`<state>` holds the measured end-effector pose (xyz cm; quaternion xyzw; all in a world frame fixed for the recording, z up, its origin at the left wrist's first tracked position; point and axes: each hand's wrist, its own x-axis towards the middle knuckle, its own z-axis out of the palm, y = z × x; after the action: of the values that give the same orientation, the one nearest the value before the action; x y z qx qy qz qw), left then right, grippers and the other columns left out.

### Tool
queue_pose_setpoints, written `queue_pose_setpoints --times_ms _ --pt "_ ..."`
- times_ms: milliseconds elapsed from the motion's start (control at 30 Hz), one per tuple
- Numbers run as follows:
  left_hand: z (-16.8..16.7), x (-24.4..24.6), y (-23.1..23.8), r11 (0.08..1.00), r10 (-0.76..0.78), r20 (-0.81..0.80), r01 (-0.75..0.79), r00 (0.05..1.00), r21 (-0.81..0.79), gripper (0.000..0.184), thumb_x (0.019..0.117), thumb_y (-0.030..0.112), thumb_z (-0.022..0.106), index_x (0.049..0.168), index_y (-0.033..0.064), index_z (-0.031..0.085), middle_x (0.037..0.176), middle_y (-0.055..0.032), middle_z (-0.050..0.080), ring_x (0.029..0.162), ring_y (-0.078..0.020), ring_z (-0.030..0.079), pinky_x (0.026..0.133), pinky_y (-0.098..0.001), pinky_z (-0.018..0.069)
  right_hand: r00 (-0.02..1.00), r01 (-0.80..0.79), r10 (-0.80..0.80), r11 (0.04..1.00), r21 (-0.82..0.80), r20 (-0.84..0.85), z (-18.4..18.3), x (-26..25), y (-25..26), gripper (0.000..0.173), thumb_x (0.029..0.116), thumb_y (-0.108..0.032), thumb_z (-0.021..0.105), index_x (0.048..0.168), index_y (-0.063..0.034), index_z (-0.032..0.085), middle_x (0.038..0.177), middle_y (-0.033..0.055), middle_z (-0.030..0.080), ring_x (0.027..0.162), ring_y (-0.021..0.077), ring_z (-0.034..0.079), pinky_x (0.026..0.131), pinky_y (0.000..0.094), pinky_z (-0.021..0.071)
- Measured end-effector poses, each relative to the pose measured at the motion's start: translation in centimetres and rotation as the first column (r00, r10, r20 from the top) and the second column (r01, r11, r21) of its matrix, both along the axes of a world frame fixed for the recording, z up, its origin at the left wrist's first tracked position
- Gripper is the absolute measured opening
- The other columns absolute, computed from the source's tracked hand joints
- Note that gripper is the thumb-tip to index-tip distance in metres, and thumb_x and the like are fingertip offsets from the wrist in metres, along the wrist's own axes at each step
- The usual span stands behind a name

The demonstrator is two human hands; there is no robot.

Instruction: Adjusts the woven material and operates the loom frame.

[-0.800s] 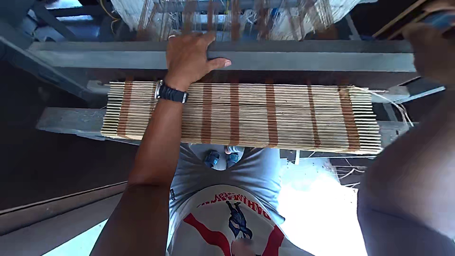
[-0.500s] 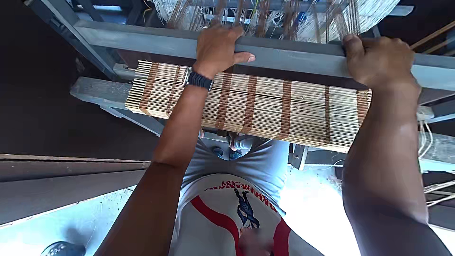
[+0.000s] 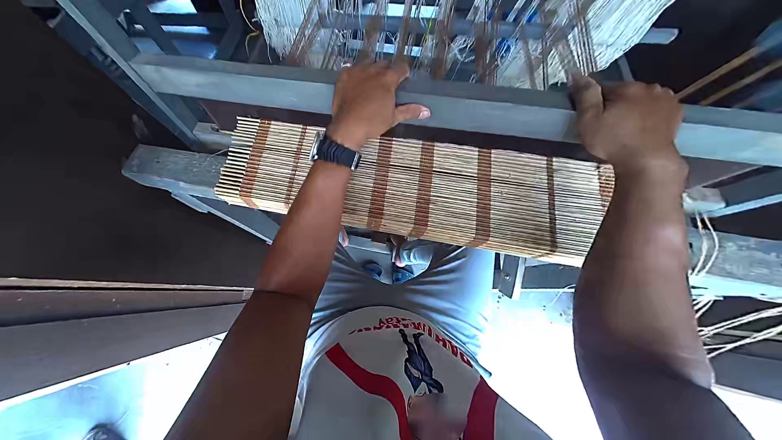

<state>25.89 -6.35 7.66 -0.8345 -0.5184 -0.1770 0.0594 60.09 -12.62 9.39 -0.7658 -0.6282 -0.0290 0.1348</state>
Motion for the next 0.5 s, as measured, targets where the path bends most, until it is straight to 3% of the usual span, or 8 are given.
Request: queue_pose_setpoints --times_ms 100,233,400,500 --pt "-0.1 0.1 -0.8 1.0 0.011 0.016 -0.011 1.0 -0.019 0.076 0.0824 0.082 0.059 0.126 0.0204 0.069 0.122 -0.0078 0.07 0.12 -0.0319 0.063 0.096 -0.0592 0.0491 1.0 -0.001 0.001 1.0 0.003 -0.013 -0.2 -0.1 -0.8 0.083 0.1058 -0.062 0.018 0.114 0.0051 0.067 0.116 0.0431 0.063 0.118 0.0661 0.055 0.087 0.0839 0.0377" --pt "-0.3 -0.3 -0.1 0.998 -0.007 0.032 0.005 0.999 0.067 0.074 0.0839 0.081 0.059 0.122 0.0184 0.07 0.109 -0.0089 0.071 0.107 -0.0315 0.067 0.088 -0.0568 0.0532 1.0 0.005 -0.007 0.995 0.098 0.023 -0.8 -0.2 0.3 0.083 0.1067 -0.061 0.019 0.114 0.0058 0.066 0.112 0.0423 0.064 0.113 0.0659 0.057 0.084 0.0821 0.0401" --pt "-0.7 -0.2 -0.1 0.995 -0.026 0.005 0.025 1.0 0.092 0.076 0.0864 0.081 0.056 0.122 0.0151 0.07 0.114 -0.0134 0.072 0.11 -0.0373 0.068 0.088 -0.0621 0.0529 0.997 0.018 -0.03 0.986 0.165 0.07 -1.9 0.3 0.7 0.076 0.1078 -0.053 0.019 0.104 0.0039 0.069 0.113 0.0343 0.068 0.116 0.0566 0.061 0.091 0.0752 0.0418" --pt "-0.4 -0.1 -0.1 0.998 0.0 -0.022 0.002 1.0 0.065 0.08 0.0855 0.083 0.054 0.124 0.0145 0.069 0.119 -0.0134 0.071 0.115 -0.0383 0.066 0.09 -0.0634 0.0514 0.997 0.017 -0.028 0.986 0.165 0.066 -1.8 0.3 0.8 0.072 0.1079 -0.05 0.02 0.092 0.0021 0.066 0.105 0.0295 0.07 0.113 0.0486 0.065 0.094 0.0685 0.0421"
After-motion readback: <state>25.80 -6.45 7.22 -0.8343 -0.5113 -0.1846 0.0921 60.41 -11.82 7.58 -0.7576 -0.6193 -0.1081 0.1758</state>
